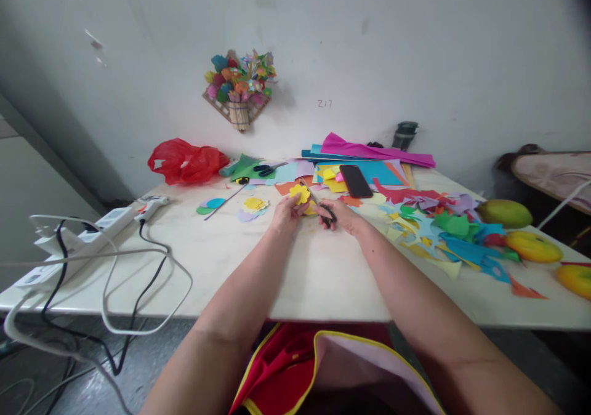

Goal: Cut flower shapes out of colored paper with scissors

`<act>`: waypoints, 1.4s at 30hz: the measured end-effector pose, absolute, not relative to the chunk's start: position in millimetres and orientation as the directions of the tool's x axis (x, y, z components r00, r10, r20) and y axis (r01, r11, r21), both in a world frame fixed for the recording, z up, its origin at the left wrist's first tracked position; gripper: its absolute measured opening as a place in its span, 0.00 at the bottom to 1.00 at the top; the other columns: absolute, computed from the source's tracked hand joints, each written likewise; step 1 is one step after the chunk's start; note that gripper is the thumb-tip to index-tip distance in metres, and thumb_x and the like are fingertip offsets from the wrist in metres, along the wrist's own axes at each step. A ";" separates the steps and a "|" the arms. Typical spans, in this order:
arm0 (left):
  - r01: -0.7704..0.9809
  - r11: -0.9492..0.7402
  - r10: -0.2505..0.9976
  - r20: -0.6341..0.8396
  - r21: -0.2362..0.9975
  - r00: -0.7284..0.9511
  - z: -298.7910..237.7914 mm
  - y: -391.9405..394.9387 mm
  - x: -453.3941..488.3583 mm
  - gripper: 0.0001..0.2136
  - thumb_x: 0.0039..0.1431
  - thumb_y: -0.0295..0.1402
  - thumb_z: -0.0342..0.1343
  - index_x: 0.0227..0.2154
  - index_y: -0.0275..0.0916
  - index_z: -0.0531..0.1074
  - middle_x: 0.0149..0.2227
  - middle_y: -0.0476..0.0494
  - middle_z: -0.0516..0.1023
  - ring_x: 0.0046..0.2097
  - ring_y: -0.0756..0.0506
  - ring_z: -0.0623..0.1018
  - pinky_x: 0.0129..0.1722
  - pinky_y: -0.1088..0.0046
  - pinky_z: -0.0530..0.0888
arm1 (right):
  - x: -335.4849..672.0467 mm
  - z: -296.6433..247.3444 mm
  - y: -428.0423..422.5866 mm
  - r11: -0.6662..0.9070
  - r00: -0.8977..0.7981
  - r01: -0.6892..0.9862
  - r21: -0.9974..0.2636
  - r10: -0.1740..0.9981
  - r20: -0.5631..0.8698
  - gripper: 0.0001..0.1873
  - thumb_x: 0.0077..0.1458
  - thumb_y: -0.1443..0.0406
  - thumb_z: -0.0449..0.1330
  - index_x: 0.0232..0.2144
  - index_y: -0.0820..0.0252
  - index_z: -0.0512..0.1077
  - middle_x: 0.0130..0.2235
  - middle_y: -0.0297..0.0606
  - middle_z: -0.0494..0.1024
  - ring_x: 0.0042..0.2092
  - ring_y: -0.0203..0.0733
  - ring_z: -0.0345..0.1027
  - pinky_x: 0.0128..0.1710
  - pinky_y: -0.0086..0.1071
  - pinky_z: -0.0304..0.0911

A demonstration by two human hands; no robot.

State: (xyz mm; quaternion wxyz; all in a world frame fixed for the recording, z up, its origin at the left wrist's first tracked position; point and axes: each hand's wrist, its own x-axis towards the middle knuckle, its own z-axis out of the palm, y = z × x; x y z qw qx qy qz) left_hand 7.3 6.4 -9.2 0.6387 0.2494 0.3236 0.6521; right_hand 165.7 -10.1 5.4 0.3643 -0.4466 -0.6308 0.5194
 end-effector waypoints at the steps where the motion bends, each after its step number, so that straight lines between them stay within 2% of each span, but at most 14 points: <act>1: -0.670 0.026 0.994 -0.089 0.741 -0.060 -9.1 6.2 7.7 0.06 0.49 0.25 0.62 0.32 0.34 0.73 0.34 0.40 0.81 0.39 0.43 0.82 0.39 0.70 0.79 | 165.4 5.5 -10.3 0.063 -0.331 0.191 -0.980 0.944 -0.004 0.15 0.52 0.56 0.65 0.25 0.60 0.67 0.19 0.32 0.73 0.17 0.31 0.65 0.10 0.21 0.51; 10: -0.687 0.043 0.994 -0.099 0.726 -0.043 -3.4 1.2 9.3 0.02 0.54 0.22 0.57 0.30 0.34 0.73 0.31 0.42 0.81 0.34 0.47 0.81 0.34 0.75 0.78 | 163.8 5.8 -11.8 0.069 -0.317 0.211 -0.975 0.949 -0.002 0.15 0.52 0.57 0.66 0.26 0.61 0.68 0.19 0.31 0.72 0.16 0.30 0.64 0.10 0.21 0.50; 16: -0.681 0.045 0.992 -0.113 0.731 -0.056 -3.7 1.8 9.9 0.04 0.52 0.23 0.61 0.31 0.34 0.73 0.32 0.41 0.80 0.36 0.46 0.82 0.38 0.72 0.78 | 163.5 6.0 -12.1 0.073 -0.322 0.211 -0.975 0.947 0.001 0.14 0.54 0.57 0.64 0.27 0.61 0.68 0.20 0.32 0.73 0.17 0.30 0.64 0.10 0.20 0.50; 22: -0.704 0.051 0.989 -0.135 0.708 -0.065 -2.5 0.6 11.2 0.04 0.53 0.21 0.59 0.32 0.32 0.73 0.32 0.40 0.81 0.37 0.45 0.82 0.41 0.71 0.78 | 164.2 5.2 -10.7 0.069 -0.334 0.218 -0.973 0.943 -0.008 0.13 0.55 0.59 0.64 0.28 0.62 0.68 0.19 0.31 0.72 0.17 0.30 0.64 0.10 0.20 0.50; 28: -0.720 0.058 0.987 -0.146 0.692 -0.061 -0.7 -0.8 11.7 0.03 0.55 0.21 0.56 0.32 0.33 0.73 0.30 0.41 0.80 0.35 0.46 0.82 0.37 0.74 0.78 | 163.0 7.3 -12.8 0.052 -0.330 0.205 -0.977 0.944 -0.019 0.10 0.55 0.62 0.63 0.28 0.61 0.67 0.19 0.30 0.71 0.16 0.29 0.63 0.10 0.20 0.50; 34: -0.723 0.049 0.989 -0.136 0.689 -0.062 -2.0 0.3 11.3 0.04 0.55 0.21 0.56 0.33 0.33 0.73 0.30 0.41 0.80 0.36 0.45 0.82 0.38 0.73 0.79 | 162.0 8.1 -12.4 0.026 -0.317 0.201 -0.979 0.948 -0.040 0.06 0.56 0.67 0.61 0.29 0.62 0.67 0.17 0.28 0.70 0.15 0.29 0.62 0.09 0.20 0.48; 42: -0.720 0.040 0.991 -0.121 0.693 -0.061 -2.8 1.9 9.0 0.04 0.53 0.21 0.58 0.32 0.33 0.73 0.32 0.41 0.80 0.36 0.45 0.82 0.37 0.73 0.78 | 163.6 7.1 -11.9 0.059 -0.344 0.199 -0.978 0.939 -0.013 0.10 0.56 0.63 0.62 0.28 0.61 0.66 0.19 0.30 0.71 0.16 0.30 0.63 0.10 0.20 0.50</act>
